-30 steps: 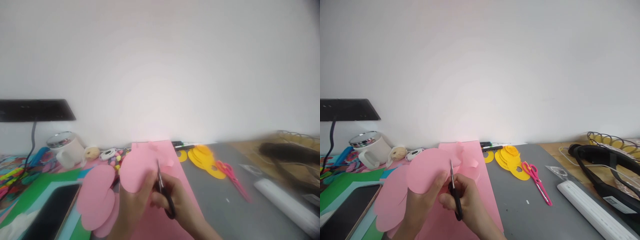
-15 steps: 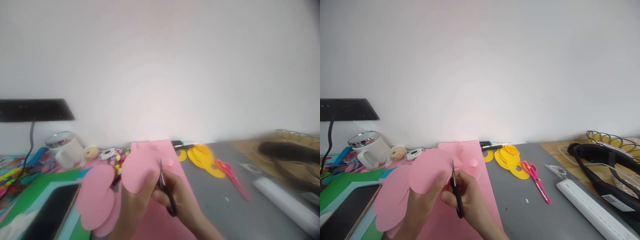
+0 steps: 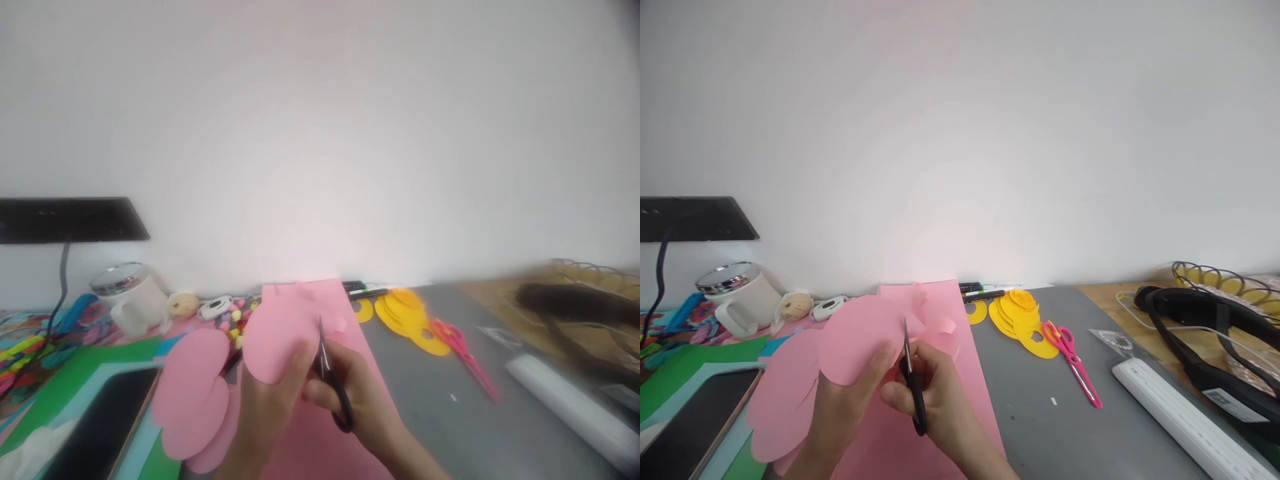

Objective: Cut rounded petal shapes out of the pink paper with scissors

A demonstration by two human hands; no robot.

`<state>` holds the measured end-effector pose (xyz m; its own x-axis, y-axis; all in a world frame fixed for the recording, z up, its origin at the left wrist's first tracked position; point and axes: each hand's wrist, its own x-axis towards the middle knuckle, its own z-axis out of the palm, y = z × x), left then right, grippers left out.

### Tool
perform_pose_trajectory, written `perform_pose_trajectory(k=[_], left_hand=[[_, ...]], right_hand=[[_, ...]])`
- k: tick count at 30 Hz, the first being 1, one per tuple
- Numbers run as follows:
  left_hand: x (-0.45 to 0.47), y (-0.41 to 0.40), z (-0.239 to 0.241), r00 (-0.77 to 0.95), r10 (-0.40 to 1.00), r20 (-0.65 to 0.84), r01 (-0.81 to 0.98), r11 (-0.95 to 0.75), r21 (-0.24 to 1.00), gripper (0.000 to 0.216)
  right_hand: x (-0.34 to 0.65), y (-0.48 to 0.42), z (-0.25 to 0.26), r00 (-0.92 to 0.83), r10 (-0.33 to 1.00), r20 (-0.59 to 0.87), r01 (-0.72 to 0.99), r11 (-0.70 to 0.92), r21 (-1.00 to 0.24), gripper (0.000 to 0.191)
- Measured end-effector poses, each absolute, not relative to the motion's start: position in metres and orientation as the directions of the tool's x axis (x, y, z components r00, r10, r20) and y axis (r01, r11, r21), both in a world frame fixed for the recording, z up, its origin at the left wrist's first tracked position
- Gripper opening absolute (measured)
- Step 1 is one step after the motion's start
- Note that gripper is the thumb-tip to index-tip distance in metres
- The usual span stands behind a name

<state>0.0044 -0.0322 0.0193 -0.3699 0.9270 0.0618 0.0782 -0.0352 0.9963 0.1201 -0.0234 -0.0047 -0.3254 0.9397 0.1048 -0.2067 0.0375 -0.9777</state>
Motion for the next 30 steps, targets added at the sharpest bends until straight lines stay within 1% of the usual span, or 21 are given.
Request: perform_pose_trajectory(k=[5, 9, 17, 20, 24, 30], left_hand=[[0.005, -0.0328, 0.0193, -0.366, 0.926, 0.095, 0.112, -0.057, 0.992, 0.023], [0.0054, -0.0327, 0.0192, -0.377, 0.919, 0.114, 0.095, -0.084, 0.992, 0.02], [0.0039, -0.0327, 0.0197, -0.365, 0.925, 0.103, 0.101, -0.071, 0.992, 0.024], [0.0034, -0.0331, 0.0206, -0.336, 0.938, 0.079, 0.089, -0.052, 0.995, 0.025], [0.0046, -0.0335, 0.0237, -0.342, 0.935, 0.093, 0.076, -0.071, 0.995, 0.023], [0.0062, -0.0339, 0.0265, -0.32, 0.944, 0.083, 0.004, -0.086, 0.996, 0.021]], right_hand=[[0.1207, -0.0236, -0.0037, -0.325, 0.942, 0.088, -0.177, 0.031, -0.984, 0.039], [0.1212, -0.0231, -0.0032, -0.322, 0.944, 0.078, -0.161, 0.026, -0.987, 0.043], [0.121, -0.0228, -0.0062, -0.315, 0.947, 0.067, -0.176, 0.011, -0.984, 0.053], [0.1208, -0.0229, -0.0068, -0.325, 0.943, 0.067, -0.181, 0.008, -0.983, 0.051], [0.121, -0.0238, -0.0075, -0.321, 0.945, 0.061, -0.189, 0.0, -0.982, 0.052], [0.1216, -0.0234, -0.0076, -0.322, 0.944, 0.066, -0.193, 0.003, -0.981, 0.051]])
